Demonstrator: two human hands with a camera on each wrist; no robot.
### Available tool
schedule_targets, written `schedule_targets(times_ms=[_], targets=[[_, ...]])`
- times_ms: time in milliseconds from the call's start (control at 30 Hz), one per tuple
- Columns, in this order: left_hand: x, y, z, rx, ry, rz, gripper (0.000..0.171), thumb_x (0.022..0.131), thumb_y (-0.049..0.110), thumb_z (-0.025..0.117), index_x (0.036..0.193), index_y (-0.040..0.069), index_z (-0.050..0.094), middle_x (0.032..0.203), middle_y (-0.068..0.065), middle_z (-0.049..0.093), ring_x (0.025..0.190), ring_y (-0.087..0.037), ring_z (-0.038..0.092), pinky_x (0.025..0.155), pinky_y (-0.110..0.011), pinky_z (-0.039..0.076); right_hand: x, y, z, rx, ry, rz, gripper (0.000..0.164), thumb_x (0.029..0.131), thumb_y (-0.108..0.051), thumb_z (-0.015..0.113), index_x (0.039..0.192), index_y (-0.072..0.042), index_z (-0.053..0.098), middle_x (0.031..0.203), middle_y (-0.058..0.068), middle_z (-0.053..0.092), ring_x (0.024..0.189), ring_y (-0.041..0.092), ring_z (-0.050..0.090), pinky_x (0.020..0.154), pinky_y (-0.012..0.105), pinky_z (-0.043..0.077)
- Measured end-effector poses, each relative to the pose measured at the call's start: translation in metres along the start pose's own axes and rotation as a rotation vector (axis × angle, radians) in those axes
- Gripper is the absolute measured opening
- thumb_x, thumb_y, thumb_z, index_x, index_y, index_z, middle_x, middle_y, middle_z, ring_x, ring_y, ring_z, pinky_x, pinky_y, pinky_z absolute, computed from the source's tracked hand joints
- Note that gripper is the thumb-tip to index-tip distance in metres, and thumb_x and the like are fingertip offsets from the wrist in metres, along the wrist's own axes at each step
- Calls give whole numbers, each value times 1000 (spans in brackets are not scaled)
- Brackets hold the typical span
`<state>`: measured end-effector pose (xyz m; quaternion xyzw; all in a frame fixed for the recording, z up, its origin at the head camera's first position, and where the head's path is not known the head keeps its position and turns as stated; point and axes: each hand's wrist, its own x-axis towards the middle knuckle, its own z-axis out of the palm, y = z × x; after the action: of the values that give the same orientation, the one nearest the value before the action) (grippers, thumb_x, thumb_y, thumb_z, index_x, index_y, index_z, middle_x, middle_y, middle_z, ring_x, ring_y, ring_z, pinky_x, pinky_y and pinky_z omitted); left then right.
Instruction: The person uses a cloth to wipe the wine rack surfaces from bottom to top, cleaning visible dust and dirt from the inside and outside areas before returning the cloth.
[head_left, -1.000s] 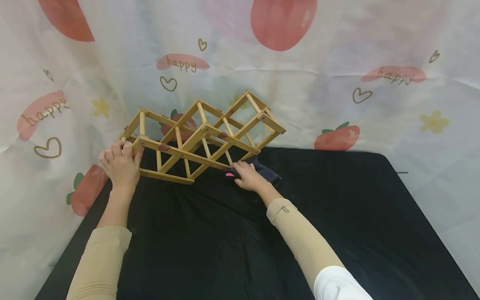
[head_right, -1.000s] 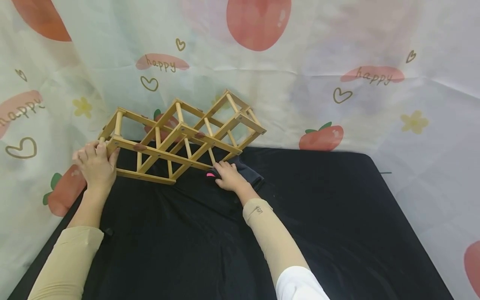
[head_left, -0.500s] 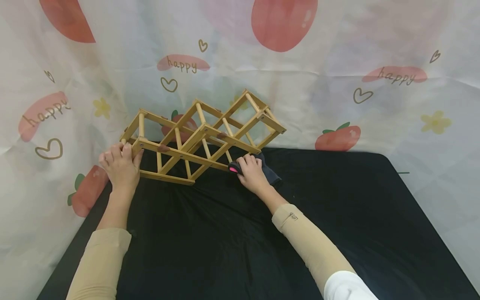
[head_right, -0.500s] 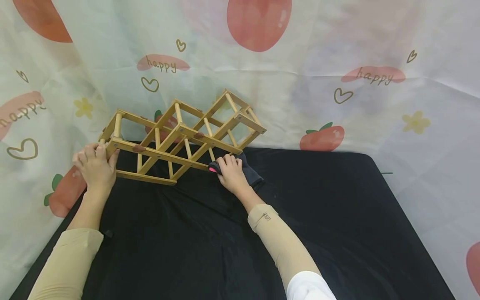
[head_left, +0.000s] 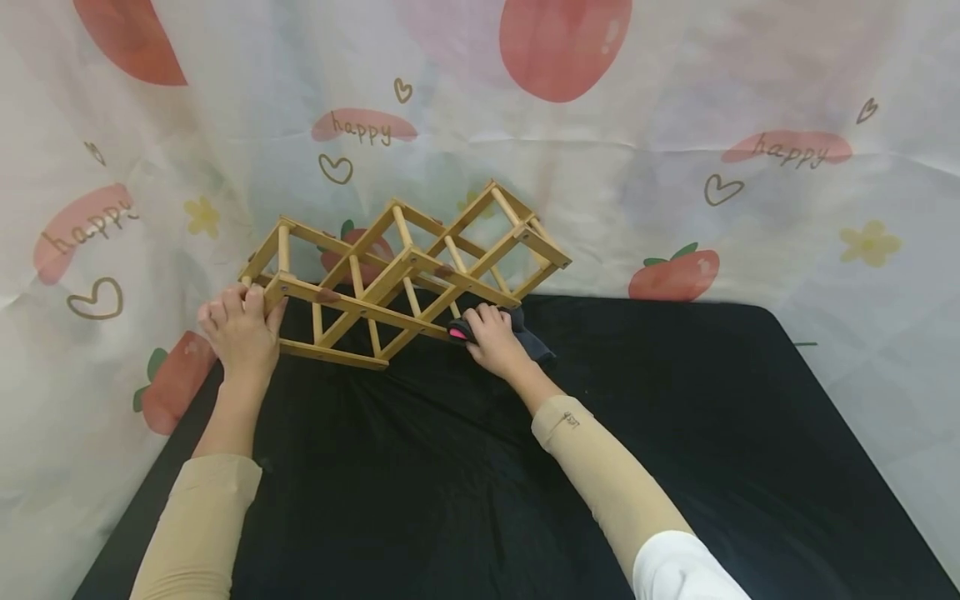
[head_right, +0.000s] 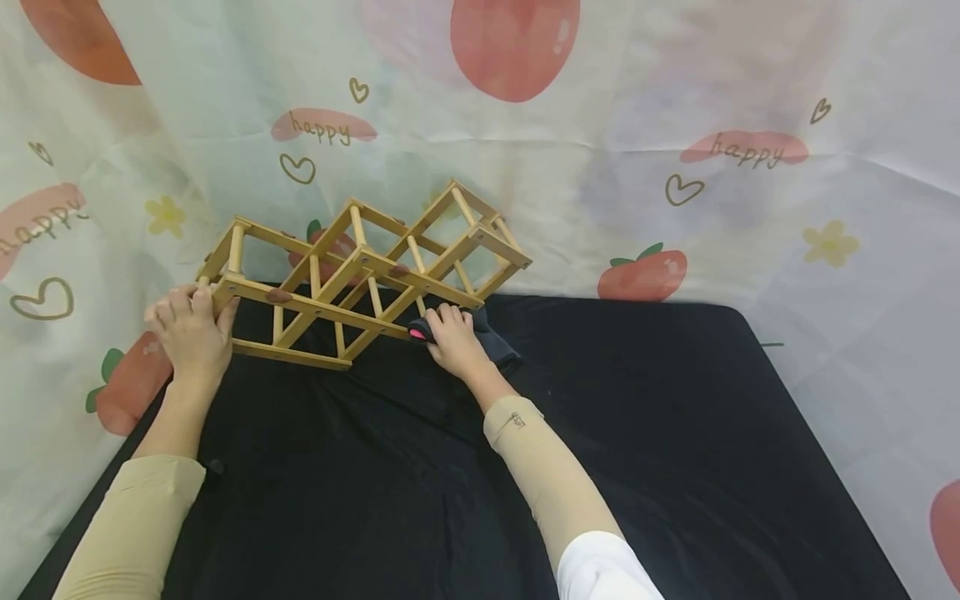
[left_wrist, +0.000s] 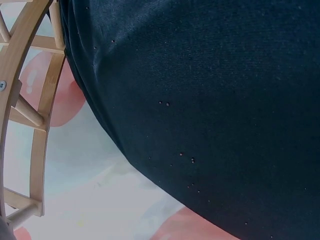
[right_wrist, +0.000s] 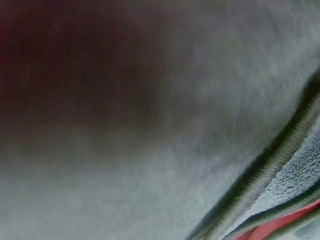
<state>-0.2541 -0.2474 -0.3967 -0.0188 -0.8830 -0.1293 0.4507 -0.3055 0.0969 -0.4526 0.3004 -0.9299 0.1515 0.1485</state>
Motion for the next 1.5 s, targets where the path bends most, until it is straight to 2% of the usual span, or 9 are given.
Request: schedule_targets(times_ms=[200, 300, 400, 567, 633, 700, 1033, 1233, 1500], targets=[[0, -1, 0, 0, 5, -11, 33, 87, 29, 57, 96, 2, 41, 102, -20, 40, 93, -39, 32, 86, -52, 19, 0, -2, 4, -23, -137, -108, 32, 82, -14, 65, 109, -8, 48, 100, 10, 46, 91, 26, 45, 81, 44, 34], [0, -1, 0, 9, -1, -2, 34, 88, 32, 54, 96, 2, 40, 103, -19, 39, 94, -39, 31, 86, -52, 20, -2, -4, 5, -29, -150, -120, 32, 82, -14, 66, 108, -9, 48, 100, 10, 46, 90, 25, 45, 80, 43, 35], [-1, 0, 1, 8, 3, 3, 36, 89, 36, 51, 96, 2, 40, 103, -20, 39, 93, -39, 31, 86, -52, 19, -4, -5, 5, -50, -101, -87, 33, 81, -14, 67, 107, -9, 48, 100, 10, 45, 92, 27, 44, 83, 45, 34], [-2, 0, 2, 0, 23, 15, 37, 89, 37, 50, 95, 2, 40, 101, -20, 39, 92, -39, 31, 84, -52, 19, -7, -4, 1, -85, 74, -22, 32, 81, -13, 67, 105, -6, 47, 98, 11, 44, 90, 28, 43, 87, 46, 33], [-1, 0, 2, 2, 22, 17, 36, 89, 36, 51, 95, 2, 40, 101, -20, 39, 92, -38, 31, 84, -51, 19, -6, -3, 0, -76, 108, -17, 31, 80, -11, 67, 104, -5, 48, 97, 12, 44, 88, 27, 43, 87, 46, 34], [-1, 0, 2, 0, 19, 18, 36, 89, 36, 50, 95, 2, 40, 101, -20, 39, 92, -38, 31, 84, -51, 19, -5, -3, 0, -82, 89, -16, 33, 80, -12, 68, 105, -6, 48, 97, 12, 44, 89, 27, 43, 87, 46, 34], [1, 0, 2, 3, 53, 22, 38, 90, 38, 49, 95, 2, 40, 100, -20, 40, 91, -38, 31, 83, -51, 20, 0, -9, 4, -54, -144, -76, 36, 81, -14, 67, 109, -10, 45, 103, 10, 45, 97, 28, 45, 85, 46, 35], [0, 0, 3, -9, 54, 19, 36, 88, 35, 53, 94, 2, 41, 100, -20, 40, 90, -38, 31, 84, -51, 20, -3, -8, 2, -48, -139, -81, 33, 82, -14, 67, 107, -10, 46, 102, 9, 45, 93, 25, 44, 82, 44, 35], [-1, -1, 4, -2, 64, 21, 43, 91, 45, 42, 93, 2, 40, 99, -20, 40, 89, -39, 31, 83, -52, 20, -14, -18, -12, -143, -74, -55, 37, 81, -17, 68, 111, -10, 47, 100, 7, 44, 94, 26, 42, 88, 47, 32]])
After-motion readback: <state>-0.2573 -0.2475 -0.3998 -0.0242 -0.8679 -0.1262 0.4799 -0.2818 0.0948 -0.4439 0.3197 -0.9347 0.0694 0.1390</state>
